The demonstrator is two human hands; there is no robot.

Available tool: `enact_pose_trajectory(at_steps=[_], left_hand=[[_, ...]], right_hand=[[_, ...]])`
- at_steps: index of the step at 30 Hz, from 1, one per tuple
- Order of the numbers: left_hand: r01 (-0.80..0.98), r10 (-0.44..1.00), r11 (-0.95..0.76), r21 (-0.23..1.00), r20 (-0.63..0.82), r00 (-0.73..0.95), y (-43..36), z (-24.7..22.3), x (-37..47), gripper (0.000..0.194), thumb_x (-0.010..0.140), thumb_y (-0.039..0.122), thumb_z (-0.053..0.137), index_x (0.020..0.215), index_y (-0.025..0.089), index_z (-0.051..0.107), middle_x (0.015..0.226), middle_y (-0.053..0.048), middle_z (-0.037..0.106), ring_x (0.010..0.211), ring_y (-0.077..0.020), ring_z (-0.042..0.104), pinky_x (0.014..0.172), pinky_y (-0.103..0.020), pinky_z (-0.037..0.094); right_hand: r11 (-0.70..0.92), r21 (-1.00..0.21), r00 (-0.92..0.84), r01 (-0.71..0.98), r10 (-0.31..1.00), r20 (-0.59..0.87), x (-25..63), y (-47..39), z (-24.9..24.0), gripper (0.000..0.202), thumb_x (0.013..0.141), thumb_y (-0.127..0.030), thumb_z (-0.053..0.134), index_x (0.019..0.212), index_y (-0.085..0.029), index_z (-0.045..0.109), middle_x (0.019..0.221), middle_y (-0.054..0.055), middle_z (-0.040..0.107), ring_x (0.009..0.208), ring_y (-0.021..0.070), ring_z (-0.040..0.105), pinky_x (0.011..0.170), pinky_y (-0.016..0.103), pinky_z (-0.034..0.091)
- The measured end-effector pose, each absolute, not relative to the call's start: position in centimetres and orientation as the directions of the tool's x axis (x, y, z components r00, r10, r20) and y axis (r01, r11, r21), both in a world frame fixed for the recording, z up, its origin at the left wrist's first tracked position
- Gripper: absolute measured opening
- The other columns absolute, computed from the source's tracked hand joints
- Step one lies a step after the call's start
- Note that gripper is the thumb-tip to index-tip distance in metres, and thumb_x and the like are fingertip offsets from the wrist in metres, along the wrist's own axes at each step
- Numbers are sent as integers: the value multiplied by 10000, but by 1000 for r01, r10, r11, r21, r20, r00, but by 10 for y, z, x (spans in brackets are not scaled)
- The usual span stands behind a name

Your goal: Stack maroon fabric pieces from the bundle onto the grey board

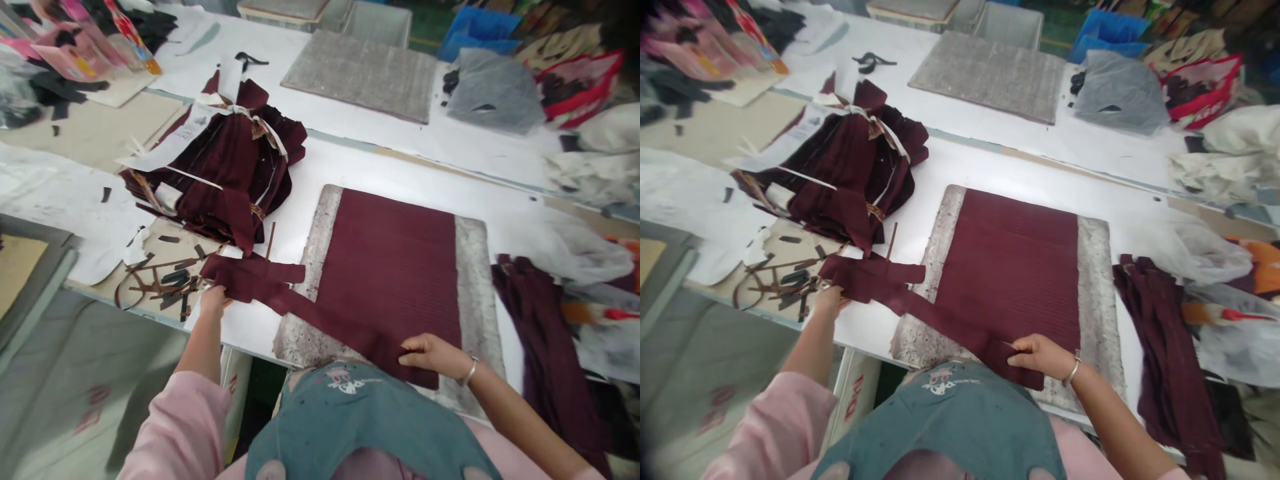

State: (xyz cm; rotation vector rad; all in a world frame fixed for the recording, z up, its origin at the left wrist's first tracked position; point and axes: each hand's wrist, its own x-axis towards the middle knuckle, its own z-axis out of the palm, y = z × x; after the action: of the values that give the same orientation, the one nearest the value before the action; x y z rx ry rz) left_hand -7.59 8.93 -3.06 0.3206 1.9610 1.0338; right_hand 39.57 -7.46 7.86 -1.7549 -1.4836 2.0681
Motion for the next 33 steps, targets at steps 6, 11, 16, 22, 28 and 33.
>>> enact_pose_trajectory(at_steps=[6,11,16,22,28,33], left_hand=[[587,851,303,750,64,-521,64,6,-65,768,649,45,555,1377,121,321,1476,-165,238,1375,-325,137,1111,-500,99],[188,972,-115,975,72,222,21,40,49,573,650,147,687,1207,177,559,1347,-108,481,1361,-296,230,1119,-416,141],[-175,603,331,927,-65,795,-5,37,151,479,388,123,841,829,251,704,855,-64,701,1075,-303,566,1077,-454,197],[195,266,28,980,-195,944,8,10,137,135,602,320,750,672,208,719,640,-10,670,637,-183,598,739,-270,444],[438,219,132,889,-457,862,30,-10,93,215,605,379,728,628,167,694,601,4,630,536,-145,505,519,-220,364],[503,496,164,849,-511,702,41,-27,88,297,582,436,735,615,148,667,581,4,583,554,-144,492,527,-226,354]], right_hand=[[-404,-657,-239,636,706,-666,405,-98,65,371,762,-513,576,702,-161,679,677,12,559,632,143,486,616,271,394],[-140,-664,-243,734,860,-450,388,-104,79,288,795,-421,573,642,-190,653,837,56,601,800,187,536,753,305,411],[-123,-638,-257,760,845,-470,372,-118,112,224,837,-353,528,696,-214,631,609,-2,566,577,149,507,563,265,365],[-353,-620,-24,701,857,-516,416,-161,114,278,829,-411,534,699,-178,613,634,-7,551,622,143,501,585,263,367],[-667,-656,330,353,745,-580,487,-201,64,333,679,-467,681,745,-147,614,631,-20,565,607,128,498,578,262,379],[-682,-729,422,61,679,-601,518,-199,23,370,600,-446,732,744,-148,567,635,-9,591,577,120,533,548,253,422]])
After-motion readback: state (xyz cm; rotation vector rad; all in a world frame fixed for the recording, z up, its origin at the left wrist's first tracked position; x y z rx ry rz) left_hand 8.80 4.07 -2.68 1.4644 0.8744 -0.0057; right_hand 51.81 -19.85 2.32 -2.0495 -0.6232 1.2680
